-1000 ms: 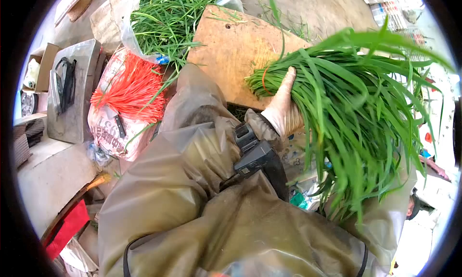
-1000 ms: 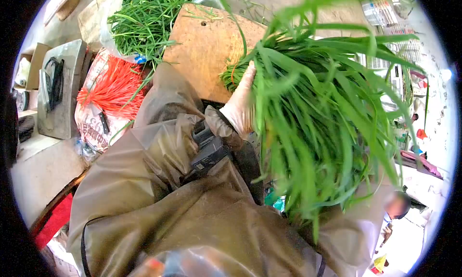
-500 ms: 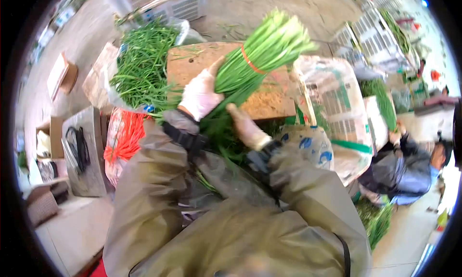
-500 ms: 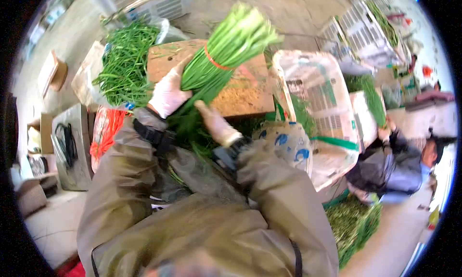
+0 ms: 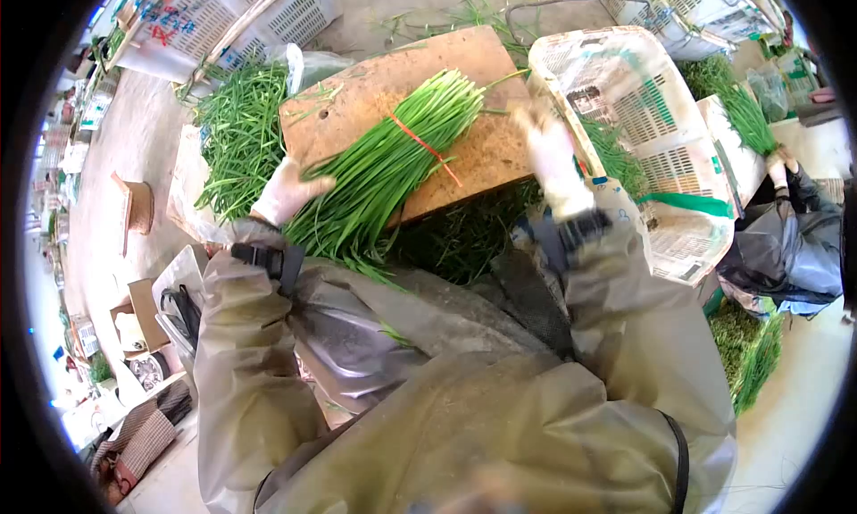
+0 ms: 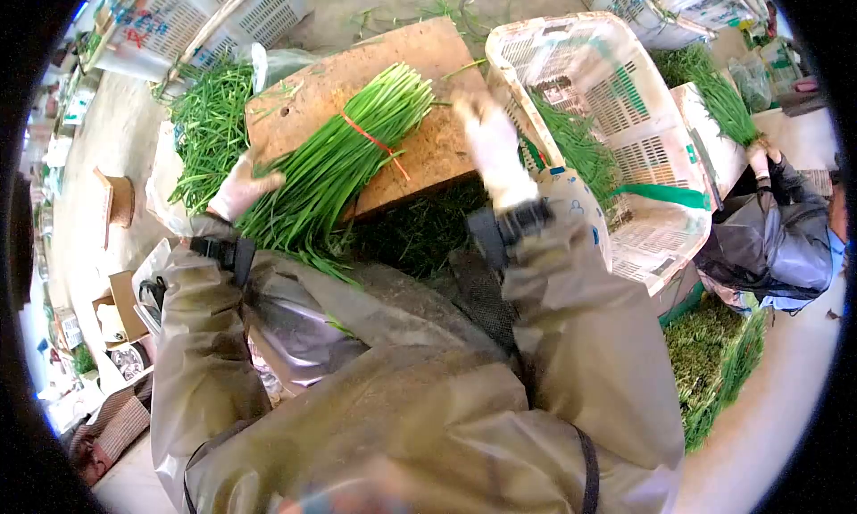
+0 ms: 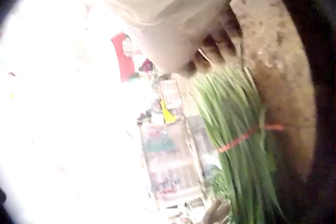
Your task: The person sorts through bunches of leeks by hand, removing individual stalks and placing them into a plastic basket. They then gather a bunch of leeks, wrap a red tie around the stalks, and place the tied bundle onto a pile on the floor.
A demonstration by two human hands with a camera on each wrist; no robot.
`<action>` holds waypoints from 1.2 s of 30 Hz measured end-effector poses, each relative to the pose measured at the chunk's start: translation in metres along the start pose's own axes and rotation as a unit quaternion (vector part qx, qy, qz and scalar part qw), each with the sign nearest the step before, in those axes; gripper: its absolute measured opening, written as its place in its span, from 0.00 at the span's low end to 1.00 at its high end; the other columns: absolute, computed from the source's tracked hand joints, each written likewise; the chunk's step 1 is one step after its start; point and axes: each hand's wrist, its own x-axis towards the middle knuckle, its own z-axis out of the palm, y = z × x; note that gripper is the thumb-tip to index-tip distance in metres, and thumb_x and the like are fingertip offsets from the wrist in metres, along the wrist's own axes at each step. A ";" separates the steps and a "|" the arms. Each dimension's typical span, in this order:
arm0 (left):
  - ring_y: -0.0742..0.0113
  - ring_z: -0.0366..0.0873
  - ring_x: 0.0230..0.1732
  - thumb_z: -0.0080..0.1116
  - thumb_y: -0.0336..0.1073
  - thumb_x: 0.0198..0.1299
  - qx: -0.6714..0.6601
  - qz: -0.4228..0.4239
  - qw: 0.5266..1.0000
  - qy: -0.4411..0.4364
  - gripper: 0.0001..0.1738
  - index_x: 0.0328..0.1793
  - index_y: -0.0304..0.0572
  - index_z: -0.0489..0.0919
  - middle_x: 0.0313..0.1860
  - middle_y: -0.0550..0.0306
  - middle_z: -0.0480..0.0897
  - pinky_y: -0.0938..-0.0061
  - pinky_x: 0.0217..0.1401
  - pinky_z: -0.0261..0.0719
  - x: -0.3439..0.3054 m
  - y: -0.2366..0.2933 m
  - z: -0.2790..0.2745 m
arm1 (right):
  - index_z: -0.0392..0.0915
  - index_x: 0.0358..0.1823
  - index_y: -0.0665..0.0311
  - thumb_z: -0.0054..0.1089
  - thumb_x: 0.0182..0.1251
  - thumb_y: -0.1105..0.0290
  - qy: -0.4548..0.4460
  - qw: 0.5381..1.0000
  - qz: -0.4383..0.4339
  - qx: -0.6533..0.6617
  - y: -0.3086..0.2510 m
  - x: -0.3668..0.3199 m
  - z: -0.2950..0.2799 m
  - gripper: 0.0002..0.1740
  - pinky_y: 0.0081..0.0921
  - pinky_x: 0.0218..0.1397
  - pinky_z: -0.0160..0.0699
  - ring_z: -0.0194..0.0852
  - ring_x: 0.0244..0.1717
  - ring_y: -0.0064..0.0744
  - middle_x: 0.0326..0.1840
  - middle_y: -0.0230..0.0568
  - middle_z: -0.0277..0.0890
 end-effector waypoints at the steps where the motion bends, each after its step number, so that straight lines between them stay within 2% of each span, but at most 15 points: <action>1: 0.51 0.72 0.67 0.76 0.43 0.47 0.038 0.008 0.999 0.011 0.57 0.77 0.29 0.55 0.66 0.34 0.73 0.64 0.71 0.67 0.022 -0.024 0.000 | 0.78 0.58 0.63 0.56 0.71 0.53 0.080 0.994 -0.068 0.032 -0.022 0.019 0.001 0.24 0.32 0.60 0.73 0.78 0.56 0.37 0.54 0.49 0.81; 3: 0.45 0.74 0.65 0.78 0.48 0.42 0.266 0.137 0.950 0.091 0.63 0.79 0.34 0.51 0.63 0.29 0.74 0.61 0.68 0.71 0.049 -0.043 0.034 | 0.77 0.60 0.63 0.53 0.71 0.51 0.013 0.994 -0.020 -0.111 -0.071 0.044 0.023 0.26 0.36 0.64 0.71 0.77 0.58 0.42 0.58 0.51 0.79; 5: 0.38 0.73 0.64 0.80 0.53 0.36 0.383 -0.009 0.923 0.049 0.68 0.80 0.38 0.49 0.61 0.30 0.75 0.60 0.66 0.73 0.053 0.000 0.074 | 0.75 0.63 0.59 0.49 0.72 0.46 -0.030 0.940 -0.214 -0.265 -0.059 0.081 0.065 0.29 0.42 0.67 0.68 0.72 0.64 0.47 0.64 0.53 0.74; 6: 0.38 0.68 0.69 0.80 0.56 0.34 0.415 -0.081 0.906 0.023 0.72 0.81 0.41 0.46 0.66 0.33 0.71 0.59 0.68 0.70 0.051 0.014 0.089 | 0.76 0.63 0.57 0.48 0.72 0.44 -0.047 0.927 -0.223 -0.297 -0.049 0.088 0.084 0.29 0.42 0.71 0.64 0.68 0.66 0.54 0.64 0.54 0.73; 11: 0.44 0.55 0.78 0.85 0.49 0.28 0.501 -0.123 0.853 0.078 0.80 0.82 0.48 0.37 0.78 0.39 0.55 0.46 0.74 0.59 0.024 -0.020 0.122 | 0.59 0.76 0.53 0.39 0.72 0.37 -0.150 0.922 -0.128 -0.333 0.028 0.110 0.112 0.39 0.38 0.81 0.43 0.44 0.82 0.38 0.81 0.39 0.51; 14: 0.43 0.55 0.78 0.85 0.49 0.26 0.481 -0.136 0.863 0.066 0.82 0.83 0.51 0.35 0.77 0.37 0.55 0.47 0.74 0.59 0.023 -0.021 0.115 | 0.65 0.72 0.56 0.42 0.72 0.39 -0.134 0.934 -0.124 -0.308 0.009 0.109 0.100 0.36 0.41 0.75 0.56 0.56 0.76 0.44 0.74 0.48 0.63; 18: 0.40 0.54 0.77 0.85 0.50 0.26 0.469 -0.131 0.870 0.081 0.82 0.83 0.51 0.35 0.77 0.34 0.55 0.47 0.74 0.59 0.022 -0.028 0.114 | 0.79 0.49 0.65 0.55 0.69 0.49 0.106 0.991 -0.042 -0.073 -0.038 0.052 0.048 0.25 0.45 0.55 0.74 0.79 0.52 0.51 0.45 0.53 0.82; 20: 0.40 0.54 0.77 0.85 0.52 0.26 0.460 -0.126 0.876 0.075 0.82 0.83 0.51 0.35 0.77 0.33 0.55 0.47 0.75 0.58 0.021 -0.032 0.112 | 0.79 0.52 0.66 0.51 0.69 0.40 -0.060 0.982 0.121 -0.135 -0.031 0.013 0.044 0.32 0.43 0.58 0.74 0.79 0.53 0.52 0.51 0.56 0.80; 22: 0.37 0.53 0.77 0.84 0.55 0.27 0.442 -0.108 0.888 0.061 0.82 0.83 0.47 0.35 0.76 0.30 0.54 0.45 0.76 0.55 0.022 -0.031 0.107 | 0.78 0.55 0.72 0.47 0.59 0.23 -0.260 0.920 0.136 -0.260 -0.011 -0.014 0.064 0.52 0.43 0.59 0.74 0.79 0.54 0.58 0.49 0.65 0.80; 25: 0.34 0.52 0.77 0.83 0.55 0.29 0.315 -0.027 0.945 0.078 0.80 0.82 0.43 0.37 0.76 0.28 0.55 0.47 0.76 0.54 0.024 -0.029 0.085 | 0.82 0.46 0.65 0.48 0.70 0.42 -0.378 0.890 0.210 -0.143 0.002 -0.020 0.086 0.31 0.42 0.54 0.76 0.81 0.47 0.51 0.45 0.54 0.83; 29: 0.38 0.66 0.67 0.83 0.52 0.33 0.394 0.106 0.894 0.187 0.74 0.80 0.33 0.44 0.65 0.28 0.70 0.56 0.72 0.64 0.035 0.017 0.079 | 0.82 0.42 0.60 0.48 0.71 0.56 -0.131 0.957 0.029 -0.259 -0.021 -0.030 0.070 0.17 0.44 0.50 0.76 0.79 0.47 0.52 0.41 0.51 0.81; 31: 0.36 0.64 0.70 0.81 0.54 0.33 0.417 0.041 0.895 0.152 0.75 0.81 0.35 0.42 0.67 0.29 0.68 0.54 0.73 0.62 0.051 0.031 0.097 | 0.82 0.40 0.60 0.52 0.69 0.58 -0.065 0.968 -0.062 -0.233 -0.014 -0.036 0.075 0.15 0.44 0.50 0.76 0.78 0.49 0.52 0.44 0.49 0.79; 33: 0.36 0.49 0.79 0.81 0.57 0.30 0.431 0.042 0.890 0.139 0.76 0.82 0.44 0.42 0.75 0.30 0.57 0.51 0.79 0.50 0.071 0.032 0.122 | 0.82 0.38 0.61 0.56 0.67 0.61 -0.026 0.983 -0.091 -0.158 -0.009 -0.035 0.086 0.12 0.43 0.51 0.76 0.77 0.49 0.51 0.45 0.46 0.77; 35: 0.38 0.50 0.79 0.81 0.58 0.28 0.449 0.035 0.882 0.136 0.78 0.82 0.45 0.41 0.76 0.31 0.56 0.49 0.79 0.50 0.090 0.012 0.144 | 0.81 0.35 0.64 0.56 0.68 0.63 0.071 0.983 -0.166 -0.010 0.019 -0.024 0.111 0.12 0.36 0.44 0.78 0.79 0.41 0.42 0.40 0.43 0.78; 36: 0.38 0.51 0.78 0.81 0.58 0.27 0.445 0.027 0.881 0.156 0.79 0.82 0.45 0.41 0.76 0.31 0.57 0.50 0.78 0.51 0.093 0.009 0.149 | 0.79 0.32 0.64 0.53 0.69 0.64 0.009 0.977 -0.022 0.212 0.012 -0.019 0.109 0.12 0.31 0.38 0.75 0.77 0.36 0.36 0.36 0.41 0.78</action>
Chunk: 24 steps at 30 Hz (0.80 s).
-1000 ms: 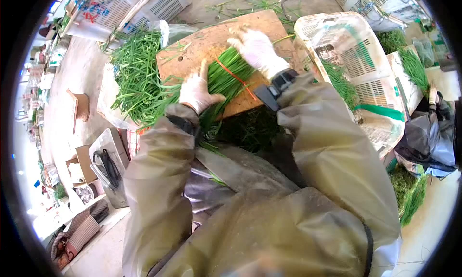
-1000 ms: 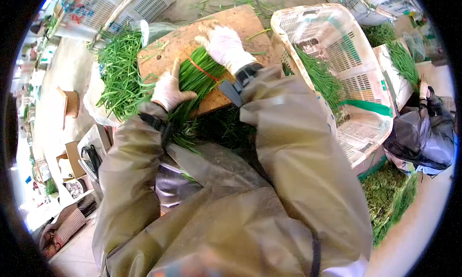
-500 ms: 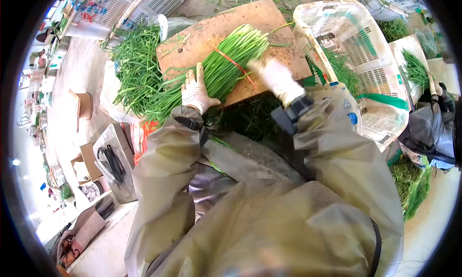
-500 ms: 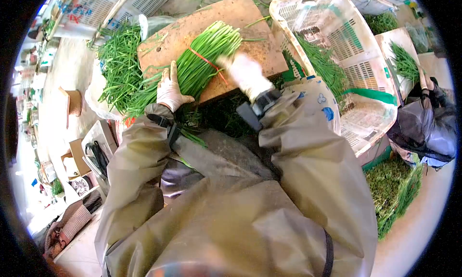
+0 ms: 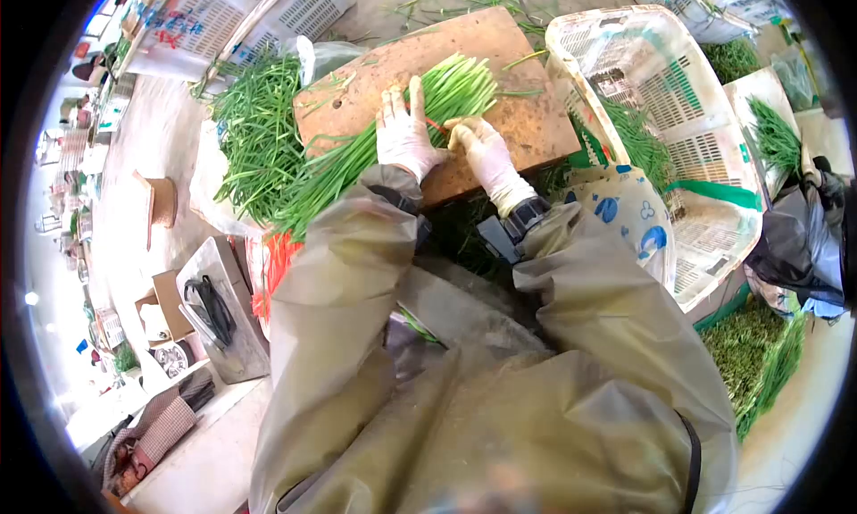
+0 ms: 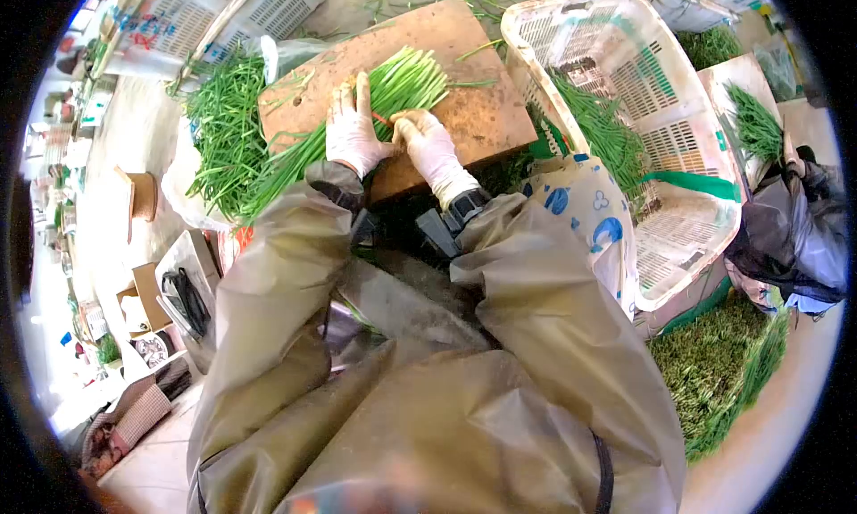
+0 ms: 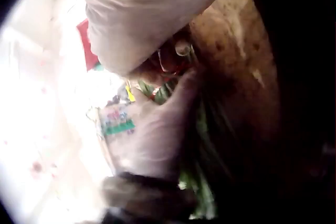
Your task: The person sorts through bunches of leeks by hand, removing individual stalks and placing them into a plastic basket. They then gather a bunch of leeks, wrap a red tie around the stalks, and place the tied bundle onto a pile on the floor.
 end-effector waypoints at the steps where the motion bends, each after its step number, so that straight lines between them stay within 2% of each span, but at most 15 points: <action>1: 0.38 0.52 0.78 0.81 0.57 0.27 -0.001 -0.018 1.000 0.013 0.79 0.82 0.45 0.40 0.75 0.32 0.58 0.50 0.78 0.52 -0.002 0.001 0.006 | 0.78 0.29 0.63 0.51 0.70 0.65 -0.024 0.963 0.156 0.219 -0.007 0.002 0.000 0.14 0.26 0.33 0.72 0.74 0.30 0.30 0.32 0.39 0.77; 3: 0.40 0.57 0.75 0.82 0.57 0.26 0.010 -0.056 0.998 0.020 0.79 0.82 0.45 0.41 0.73 0.33 0.61 0.52 0.76 0.56 0.001 -0.003 0.014 | 0.71 0.23 0.58 0.46 0.72 0.61 -0.044 0.910 0.240 0.334 0.001 0.001 -0.006 0.18 0.19 0.22 0.56 0.59 0.18 0.19 0.26 0.33 0.72; 4: 0.42 0.62 0.73 0.82 0.57 0.26 0.023 -0.097 0.995 0.027 0.79 0.82 0.45 0.42 0.70 0.35 0.65 0.53 0.73 0.60 0.003 -0.006 0.016 | 0.67 0.22 0.58 0.44 0.72 0.61 -0.032 0.932 0.209 0.295 -0.011 -0.005 -0.003 0.18 0.21 0.17 0.49 0.52 0.15 0.19 0.21 0.31 0.66; 7: 0.47 0.72 0.62 0.82 0.57 0.26 -0.003 -0.128 0.992 0.009 0.75 0.80 0.41 0.48 0.59 0.41 0.74 0.56 0.65 0.69 0.010 -0.010 0.023 | 0.75 0.26 0.66 0.49 0.67 0.65 -0.013 0.968 0.210 0.133 -0.056 -0.001 0.008 0.15 0.23 0.30 0.63 0.64 0.24 0.22 0.22 0.34 0.72; 9: 0.51 0.77 0.53 0.73 0.54 0.42 0.051 -0.126 0.981 0.139 0.48 0.67 0.37 0.66 0.46 0.49 0.80 0.58 0.57 0.73 0.000 -0.002 0.044 | 0.76 0.29 0.71 0.51 0.66 0.63 -0.003 0.983 0.159 0.092 -0.095 0.019 0.028 0.16 0.27 0.33 0.67 0.68 0.27 0.25 0.24 0.37 0.75; 10: 0.52 0.76 0.53 0.71 0.53 0.43 0.077 -0.119 0.974 0.178 0.46 0.66 0.37 0.67 0.48 0.49 0.79 0.58 0.57 0.73 -0.006 -0.007 0.077 | 0.78 0.33 0.72 0.54 0.65 0.66 -0.022 0.990 0.107 0.091 -0.097 0.037 0.044 0.13 0.20 0.33 0.67 0.68 0.29 0.20 0.26 0.32 0.75; 11: 0.53 0.76 0.54 0.69 0.52 0.45 0.102 -0.110 0.965 0.214 0.43 0.65 0.37 0.68 0.50 0.49 0.78 0.57 0.58 0.72 -0.013 -0.011 0.108 | 0.80 0.33 0.71 0.56 0.64 0.65 -0.058 0.974 0.182 0.123 -0.116 0.048 0.057 0.14 0.24 0.34 0.68 0.70 0.30 0.23 0.27 0.35 0.76; 13: 0.53 0.75 0.55 0.70 0.52 0.43 0.156 -0.109 0.952 0.240 0.45 0.66 0.37 0.68 0.51 0.50 0.78 0.57 0.59 0.72 -0.020 -0.017 0.138 | 0.81 0.32 0.70 0.57 0.65 0.62 -0.076 0.979 0.157 -0.109 -0.101 0.084 0.077 0.16 0.27 0.34 0.68 0.70 0.30 0.25 0.25 0.36 0.77; 15: 0.53 0.74 0.56 0.73 0.52 0.38 0.268 -0.112 0.905 0.310 0.49 0.67 0.38 0.67 0.53 0.50 0.77 0.57 0.61 0.71 -0.008 -0.009 0.110 | 0.80 0.30 0.70 0.56 0.65 0.60 -0.102 0.989 0.019 -0.103 -0.092 0.086 0.066 0.17 0.29 0.34 0.68 0.71 0.29 0.26 0.22 0.36 0.76; 16: 0.52 0.72 0.59 0.77 0.51 0.34 0.092 -0.098 0.980 0.145 0.54 0.69 0.39 0.64 0.55 0.50 0.75 0.57 0.64 0.68 -0.017 0.004 0.072 | 0.81 0.31 0.70 0.56 0.66 0.60 -0.135 0.981 -0.045 -0.130 -0.090 0.092 0.050 0.18 0.28 0.34 0.69 0.72 0.28 0.27 0.22 0.34 0.77; 17: 0.49 0.71 0.60 0.80 0.53 0.29 0.046 -0.090 0.992 0.073 0.61 0.71 0.40 0.62 0.56 0.48 0.75 0.56 0.66 0.66 -0.016 0.013 0.042 | 0.84 0.35 0.63 0.50 0.67 0.55 -0.162 0.975 0.109 -0.106 -0.123 0.084 0.029 0.20 0.38 0.41 0.77 0.82 0.34 0.44 0.31 0.49 0.83; 19: 0.48 0.71 0.61 0.81 0.57 0.29 -0.013 -0.080 0.997 -0.007 0.63 0.72 0.38 0.61 0.57 0.44 0.76 0.55 0.66 0.67 -0.014 0.006 0.018 | 0.82 0.43 0.69 0.53 0.67 0.53 -0.079 0.961 0.097 -0.248 -0.153 0.068 -0.021 0.24 0.35 0.46 0.76 0.80 0.39 0.39 0.38 0.46 0.83; 20: 0.42 0.73 0.60 0.81 0.60 0.29 -0.080 -0.077 0.992 -0.065 0.65 0.72 0.36 0.60 0.57 0.37 0.75 0.53 0.61 0.72 -0.006 -0.002 -0.001 | 0.80 0.48 0.72 0.54 0.68 0.54 0.004 0.974 0.013 -0.225 -0.134 0.064 -0.045 0.24 0.32 0.46 0.75 0.78 0.39 0.35 0.39 0.45 0.82; 21: 0.40 0.72 0.61 0.81 0.61 0.29 -0.070 -0.076 0.992 -0.075 0.69 0.75 0.33 0.57 0.58 0.34 0.75 0.54 0.63 0.71 -0.001 -0.005 -0.015 | 0.81 0.48 0.71 0.55 0.69 0.55 0.007 0.989 0.005 -0.145 -0.134 0.055 -0.068 0.23 0.27 0.43 0.74 0.77 0.37 0.31 0.36 0.40 0.81; 24: 0.41 0.66 0.72 0.80 0.59 0.29 -0.026 -0.027 0.985 -0.166 0.76 0.80 0.33 0.47 0.69 0.32 0.70 0.60 0.71 0.67 0.030 -0.011 -0.025 | 0.82 0.43 0.65 0.58 0.68 0.55 -0.015 0.988 0.108 -0.107 -0.120 0.000 -0.096 0.19 0.22 0.36 0.71 0.72 0.30 0.23 0.30 0.30 0.78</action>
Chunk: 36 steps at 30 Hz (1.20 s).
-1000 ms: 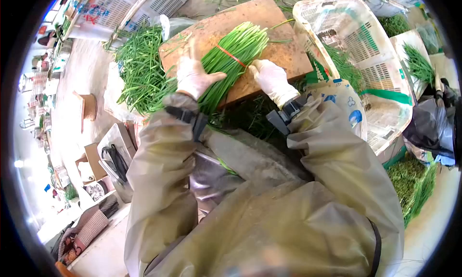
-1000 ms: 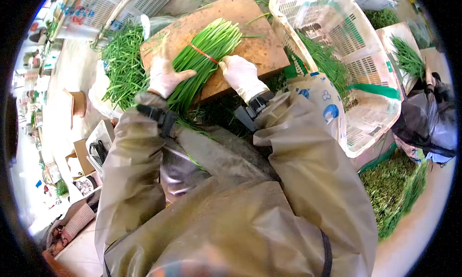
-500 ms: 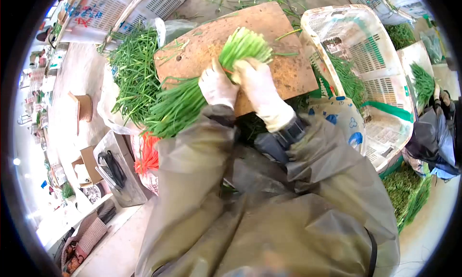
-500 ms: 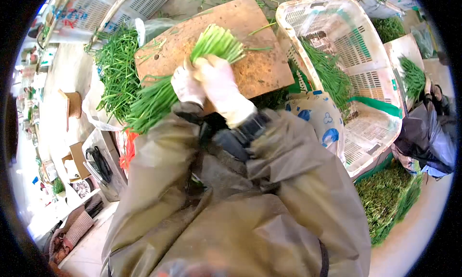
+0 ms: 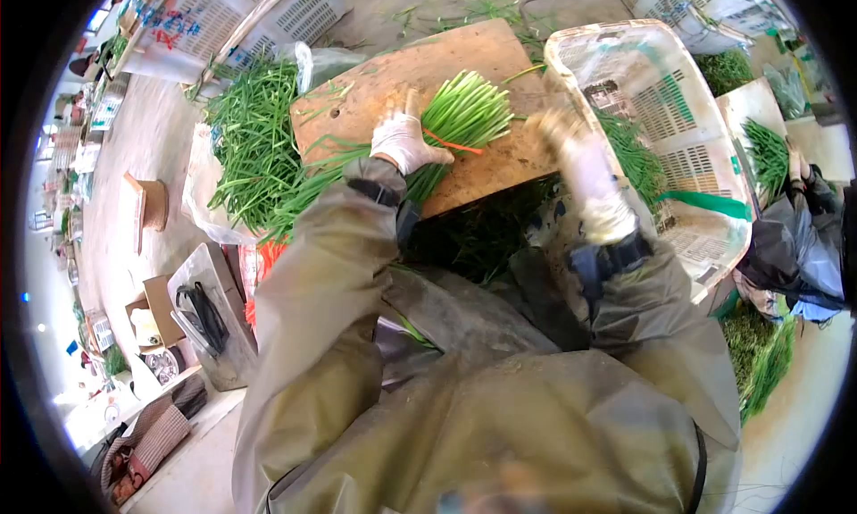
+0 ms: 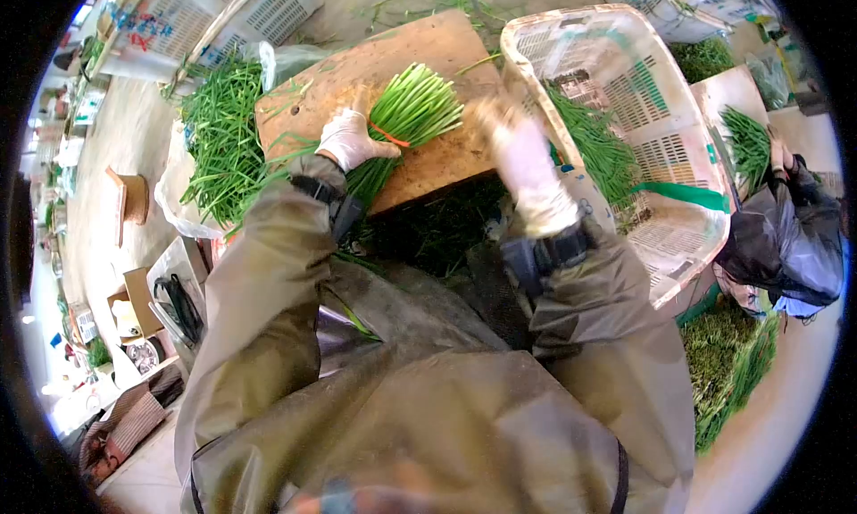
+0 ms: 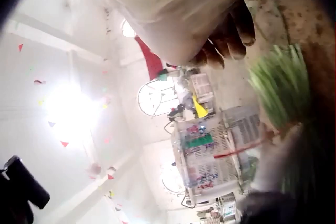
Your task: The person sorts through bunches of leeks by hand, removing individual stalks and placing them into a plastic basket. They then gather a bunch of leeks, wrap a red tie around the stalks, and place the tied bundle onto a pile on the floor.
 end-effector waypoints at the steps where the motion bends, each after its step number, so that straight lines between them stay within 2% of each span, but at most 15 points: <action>1: 0.41 0.66 0.72 0.80 0.59 0.29 0.001 0.007 1.000 0.006 0.76 0.80 0.33 0.47 0.69 0.32 0.70 0.60 0.71 0.67 0.004 0.004 -0.001 | 0.82 0.42 0.64 0.58 0.68 0.55 -0.045 0.998 0.039 0.034 0.013 -0.017 0.004 0.18 0.22 0.34 0.71 0.72 0.28 0.23 0.30 0.29 0.78; 3: 0.43 0.73 0.66 0.81 0.55 0.29 -0.080 -0.011 0.990 -0.114 0.75 0.80 0.33 0.47 0.63 0.34 0.76 0.62 0.66 0.73 0.009 0.002 0.007 | 0.82 0.42 0.62 0.59 0.67 0.55 -0.135 0.985 0.098 0.048 0.048 -0.045 0.016 0.17 0.25 0.35 0.74 0.74 0.27 0.25 0.30 0.30 0.79; 7: 0.44 0.80 0.56 0.82 0.52 0.28 -0.029 0.014 0.999 0.026 0.75 0.81 0.38 0.47 0.53 0.39 0.82 0.59 0.58 0.78 -0.024 0.012 0.007 | 0.81 0.43 0.64 0.59 0.68 0.57 -0.223 0.962 0.037 -0.156 0.062 -0.079 0.032 0.17 0.29 0.43 0.79 0.80 0.32 0.28 0.33 0.41 0.81; 13: 0.46 0.79 0.56 0.84 0.37 0.26 -0.266 0.238 0.862 0.360 0.70 0.79 0.33 0.53 0.55 0.38 0.80 0.60 0.62 0.75 -0.139 0.035 -0.082 | 0.79 0.54 0.66 0.42 0.72 0.34 -0.461 0.842 0.195 0.202 0.019 -0.115 0.060 0.38 0.26 0.43 0.78 0.79 0.42 0.30 0.43 0.37 0.80; 16: 0.51 0.74 0.65 0.82 0.41 0.37 -0.384 0.220 0.819 0.366 0.62 0.77 0.32 0.57 0.66 0.40 0.74 0.60 0.67 0.72 -0.202 0.059 -0.112 | 0.62 0.72 0.64 0.40 0.64 0.25 -0.508 0.719 0.196 0.431 -0.004 -0.106 0.088 0.52 0.36 0.62 0.73 0.75 0.57 0.35 0.57 0.42 0.77; 18: 0.54 0.68 0.71 0.63 0.31 0.60 -0.850 0.072 0.515 0.085 0.37 0.75 0.40 0.63 0.70 0.49 0.71 0.55 0.73 0.66 -0.238 0.081 -0.141 | 0.62 0.73 0.63 0.43 0.65 0.27 -0.435 0.685 0.258 0.525 -0.094 -0.114 0.066 0.50 0.39 0.66 0.73 0.74 0.60 0.38 0.60 0.44 0.76; 19: 0.54 0.68 0.71 0.63 0.31 0.60 -0.851 0.062 0.513 0.089 0.37 0.75 0.40 0.63 0.70 0.49 0.71 0.55 0.73 0.66 -0.246 0.071 -0.134 | 0.62 0.72 0.63 0.45 0.67 0.30 -0.433 0.620 0.331 0.564 -0.146 -0.118 0.049 0.47 0.39 0.65 0.75 0.73 0.61 0.39 0.61 0.44 0.75; 21: 0.50 0.48 0.81 0.69 0.28 0.51 -0.388 0.289 0.840 0.243 0.55 0.82 0.40 0.48 0.81 0.43 0.52 0.55 0.81 0.48 -0.255 0.035 -0.117 | 0.65 0.71 0.62 0.54 0.69 0.38 -0.420 0.742 0.112 0.510 -0.088 -0.090 0.076 0.40 0.33 0.60 0.79 0.76 0.58 0.34 0.62 0.42 0.75; 25: 0.55 0.61 0.74 0.71 0.39 0.54 -0.701 0.174 0.689 0.056 0.53 0.78 0.30 0.49 0.73 0.42 0.63 0.62 0.77 0.56 -0.232 0.017 -0.137 | 0.75 0.60 0.65 0.68 0.62 0.51 -0.359 0.889 -0.007 0.284 -0.117 -0.068 0.083 0.32 0.30 0.59 0.77 0.78 0.52 0.28 0.52 0.36 0.81; 29: 0.65 0.83 0.46 0.66 0.26 0.58 -0.692 0.071 0.679 0.233 0.30 0.67 0.35 0.69 0.48 0.53 0.84 0.69 0.57 0.79 -0.174 0.009 -0.104 | 0.68 0.62 0.72 0.78 0.51 0.63 -0.235 0.949 -0.210 -0.001 -0.107 -0.050 0.106 0.39 0.30 0.61 0.75 0.78 0.52 0.35 0.52 0.46 0.80; 31: 0.65 0.79 0.54 0.68 0.25 0.55 -0.676 0.096 0.703 0.198 0.36 0.70 0.36 0.66 0.56 0.49 0.80 0.70 0.63 0.76 -0.161 -0.005 -0.085 | 0.66 0.62 0.73 0.80 0.48 0.62 -0.194 0.953 -0.232 -0.026 -0.062 -0.019 0.113 0.43 0.32 0.63 0.73 0.75 0.57 0.40 0.56 0.52 0.77; 32: 0.62 0.72 0.65 0.72 0.30 0.52 -0.825 0.079 0.532 0.176 0.44 0.75 0.36 0.61 0.67 0.46 0.72 0.67 0.70 0.70 -0.131 -0.043 -0.041 | 0.65 0.63 0.73 0.80 0.48 0.62 -0.198 0.952 -0.223 0.072 -0.033 0.002 0.120 0.44 0.33 0.64 0.72 0.74 0.59 0.42 0.57 0.54 0.76; 33: 0.60 0.72 0.65 0.71 0.30 0.53 -0.828 0.071 0.532 0.165 0.44 0.75 0.36 0.61 0.67 0.45 0.72 0.66 0.69 0.70 -0.126 -0.046 -0.037 | 0.65 0.64 0.72 0.80 0.48 0.62 -0.200 0.941 -0.212 0.171 0.002 0.026 0.128 0.45 0.34 0.65 0.71 0.73 0.61 0.43 0.59 0.55 0.75; 34: 0.59 0.72 0.65 0.71 0.31 0.53 -0.822 0.066 0.543 0.160 0.44 0.75 0.36 0.61 0.67 0.44 0.71 0.65 0.69 0.71 -0.129 -0.044 -0.037 | 0.73 0.59 0.66 0.56 0.70 0.70 -0.186 0.952 -0.242 -0.038 0.005 0.034 0.132 0.18 0.31 0.63 0.76 0.78 0.55 0.33 0.55 0.48 0.80; 36: 0.56 0.73 0.65 0.71 0.32 0.54 -0.812 0.073 0.562 0.142 0.43 0.75 0.36 0.62 0.68 0.42 0.71 0.64 0.68 0.71 -0.132 -0.053 -0.053 | 0.71 0.61 0.68 0.64 0.63 0.62 -0.151 0.970 -0.160 -0.106 -0.014 0.023 0.106 0.27 0.32 0.65 0.74 0.77 0.56 0.37 0.56 0.51 0.79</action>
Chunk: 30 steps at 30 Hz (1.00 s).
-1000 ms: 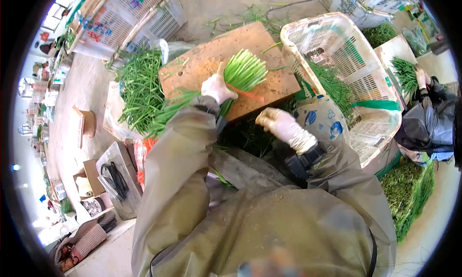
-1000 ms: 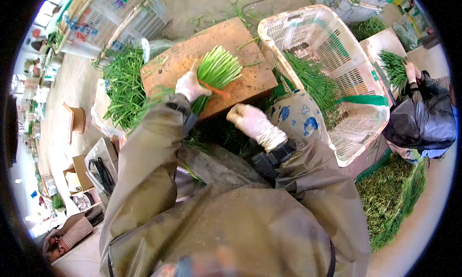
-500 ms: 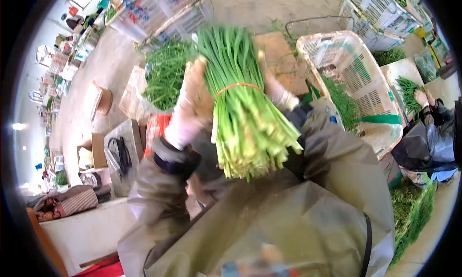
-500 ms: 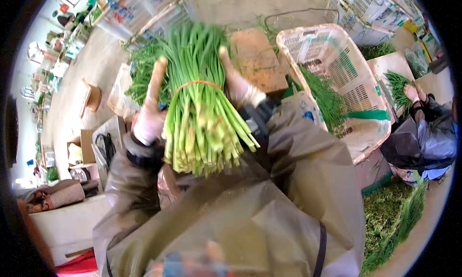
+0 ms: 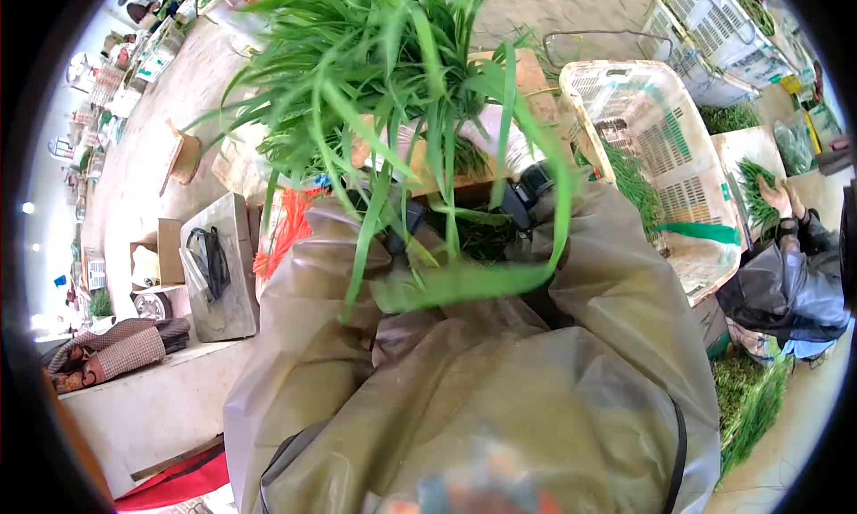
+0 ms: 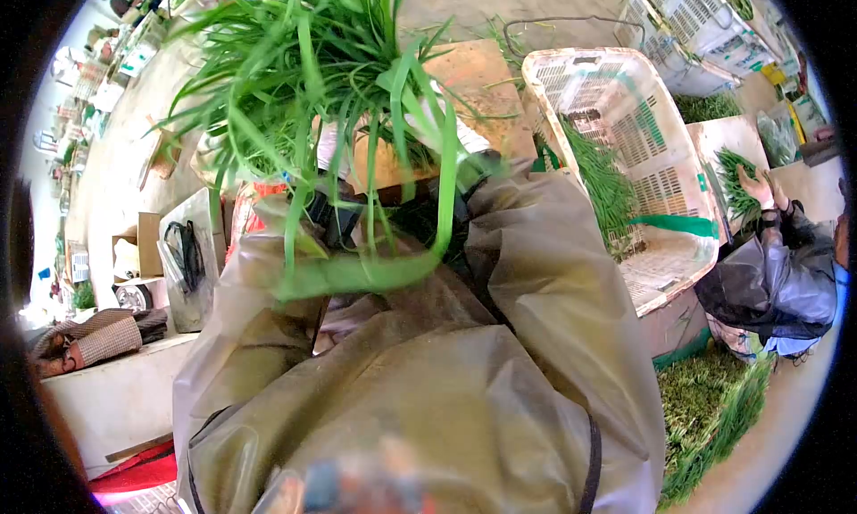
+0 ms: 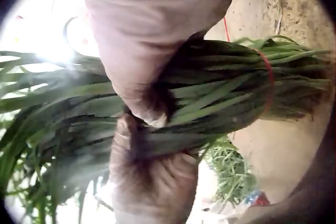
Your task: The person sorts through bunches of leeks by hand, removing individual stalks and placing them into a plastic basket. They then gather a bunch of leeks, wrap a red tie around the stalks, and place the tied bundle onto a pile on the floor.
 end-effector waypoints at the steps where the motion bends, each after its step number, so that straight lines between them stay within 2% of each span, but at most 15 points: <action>1: 0.55 0.73 0.64 0.71 0.33 0.55 0.010 -0.007 1.000 -0.011 0.43 0.75 0.36 0.62 0.68 0.41 0.71 0.64 0.68 0.72 0.001 0.003 0.001 | 0.71 0.62 0.69 0.68 0.60 0.58 0.010 0.999 0.030 -0.020 -0.021 -0.014 -0.011 0.33 0.33 0.65 0.73 0.77 0.57 0.40 0.57 0.53 0.78; 3: 0.52 0.74 0.64 0.71 0.34 0.56 0.029 -0.024 0.999 -0.035 0.42 0.74 0.36 0.62 0.68 0.39 0.70 0.63 0.67 0.73 0.004 -0.005 0.003 | 0.69 0.65 0.70 0.75 0.53 0.51 0.023 0.994 0.085 -0.057 -0.081 -0.036 -0.037 0.43 0.35 0.67 0.71 0.77 0.59 0.44 0.57 0.57 0.77; 4: 0.51 0.74 0.64 0.70 0.35 0.56 0.046 -0.023 0.997 -0.053 0.42 0.74 0.36 0.62 0.68 0.38 0.70 0.62 0.67 0.73 0.002 -0.001 0.018 | 0.75 0.61 0.67 0.68 0.60 0.49 -0.041 0.995 -0.073 -0.056 -0.077 -0.015 -0.040 0.35 0.32 0.66 0.73 0.79 0.56 0.39 0.55 0.53 0.80; 5: 0.50 0.74 0.64 0.70 0.36 0.57 0.079 -0.017 0.994 -0.077 0.41 0.74 0.36 0.62 0.68 0.37 0.69 0.62 0.66 0.74 -0.006 0.008 0.029 | 0.78 0.58 0.63 0.64 0.66 0.52 -0.032 0.983 -0.107 -0.144 -0.071 -0.017 -0.066 0.27 0.33 0.64 0.74 0.80 0.53 0.33 0.50 0.48 0.83; 6: 0.51 0.59 0.75 0.76 0.48 0.49 0.162 0.031 0.978 -0.127 0.58 0.80 0.40 0.52 0.76 0.42 0.61 0.52 0.77 0.57 -0.023 0.043 0.072 | 0.78 0.58 0.63 0.63 0.66 0.52 -0.069 0.997 -0.032 0.017 -0.078 -0.014 -0.077 0.26 0.34 0.63 0.74 0.80 0.53 0.33 0.50 0.47 0.83; 7: 0.52 0.59 0.76 0.75 0.51 0.50 0.111 0.052 0.985 -0.118 0.58 0.80 0.42 0.52 0.76 0.42 0.61 0.49 0.76 0.58 -0.031 0.045 0.069 | 0.78 0.58 0.63 0.62 0.67 0.53 -0.102 0.978 0.043 0.177 -0.083 -0.011 -0.086 0.25 0.34 0.63 0.74 0.80 0.52 0.33 0.50 0.47 0.83; 9: 0.53 0.60 0.75 0.73 0.52 0.53 0.037 -0.007 0.989 -0.145 0.54 0.80 0.47 0.53 0.75 0.47 0.63 0.47 0.75 0.60 -0.040 0.033 0.065 | 0.78 0.59 0.62 0.60 0.69 0.50 -0.140 0.942 0.017 0.304 -0.114 -0.026 -0.084 0.26 0.34 0.64 0.72 0.79 0.53 0.32 0.52 0.47 0.82; 11: 0.57 0.72 0.66 0.68 0.48 0.60 -0.034 -0.047 0.988 -0.144 0.40 0.74 0.42 0.65 0.66 0.51 0.74 0.50 0.71 0.69 -0.057 -0.001 0.077 | 0.75 0.63 0.63 0.48 0.71 0.39 -0.118 0.981 -0.101 0.113 -0.101 -0.017 -0.064 0.36 0.34 0.67 0.68 0.75 0.60 0.41 0.57 0.49 0.80; 14: 0.55 0.77 0.59 0.64 0.46 0.63 -0.127 -0.068 0.989 -0.029 0.28 0.66 0.44 0.72 0.60 0.51 0.79 0.51 0.64 0.78 -0.079 -0.026 0.073 | 0.72 0.65 0.66 0.44 0.67 0.30 -0.138 0.971 0.027 -0.195 -0.139 -0.036 -0.071 0.45 0.40 0.67 0.66 0.71 0.65 0.50 0.60 0.55 0.77; 15: 0.53 0.78 0.58 0.63 0.44 0.63 -0.135 -0.022 0.991 -0.007 0.26 0.64 0.43 0.72 0.58 0.51 0.79 0.51 0.64 0.78 -0.086 -0.031 0.081 | 0.74 0.63 0.65 0.42 0.67 0.28 -0.132 0.989 0.014 -0.066 -0.117 -0.045 -0.076 0.46 0.38 0.65 0.68 0.73 0.62 0.49 0.60 0.53 0.77; 17: 0.53 0.78 0.57 0.65 0.56 0.57 -0.116 -0.043 0.991 0.045 0.34 0.64 0.45 0.73 0.60 0.52 0.78 0.53 0.63 0.77 -0.100 -0.029 0.082 | 0.75 0.61 0.63 0.43 0.70 0.33 -0.120 0.985 -0.027 0.119 -0.105 -0.087 -0.086 0.40 0.33 0.65 0.69 0.74 0.59 0.35 0.56 0.41 0.78; 19: 0.52 0.77 0.58 0.62 0.57 0.58 -0.151 -0.026 0.986 0.059 0.34 0.64 0.44 0.73 0.60 0.52 0.79 0.52 0.64 0.76 -0.102 -0.029 0.069 | 0.65 0.70 0.66 0.51 0.72 0.42 -0.221 0.962 0.086 0.137 -0.153 -0.149 -0.093 0.38 0.33 0.69 0.66 0.70 0.64 0.39 0.61 0.47 0.75; 20: 0.51 0.77 0.58 0.59 0.57 0.59 -0.157 -0.006 0.985 0.067 0.33 0.64 0.44 0.73 0.60 0.51 0.79 0.52 0.65 0.75 -0.105 -0.025 0.066 | 0.63 0.72 0.68 0.56 0.69 0.45 -0.178 0.983 -0.030 0.036 -0.113 -0.163 -0.072 0.40 0.33 0.67 0.68 0.72 0.60 0.38 0.61 0.49 0.75; 24: 0.52 0.76 0.59 0.63 0.49 0.53 -0.202 0.061 0.970 0.123 0.33 0.64 0.42 0.73 0.60 0.53 0.79 0.51 0.67 0.72 -0.110 -0.010 0.025 | 0.76 0.59 0.67 0.55 0.69 0.65 -0.141 0.984 0.086 -0.063 -0.083 -0.225 -0.094 0.20 0.22 0.46 0.79 0.81 0.38 0.26 0.42 0.43 0.84; 30: 0.54 0.78 0.57 0.61 0.52 0.56 -0.217 -0.039 0.974 -0.060 0.29 0.59 0.42 0.78 0.57 0.52 0.82 0.52 0.67 0.74 -0.179 0.024 0.014 | 0.80 0.54 0.65 0.53 0.73 0.63 -0.093 0.977 0.123 0.146 -0.066 -0.258 -0.085 0.17 0.23 0.48 0.77 0.78 0.41 0.22 0.41 0.35 0.81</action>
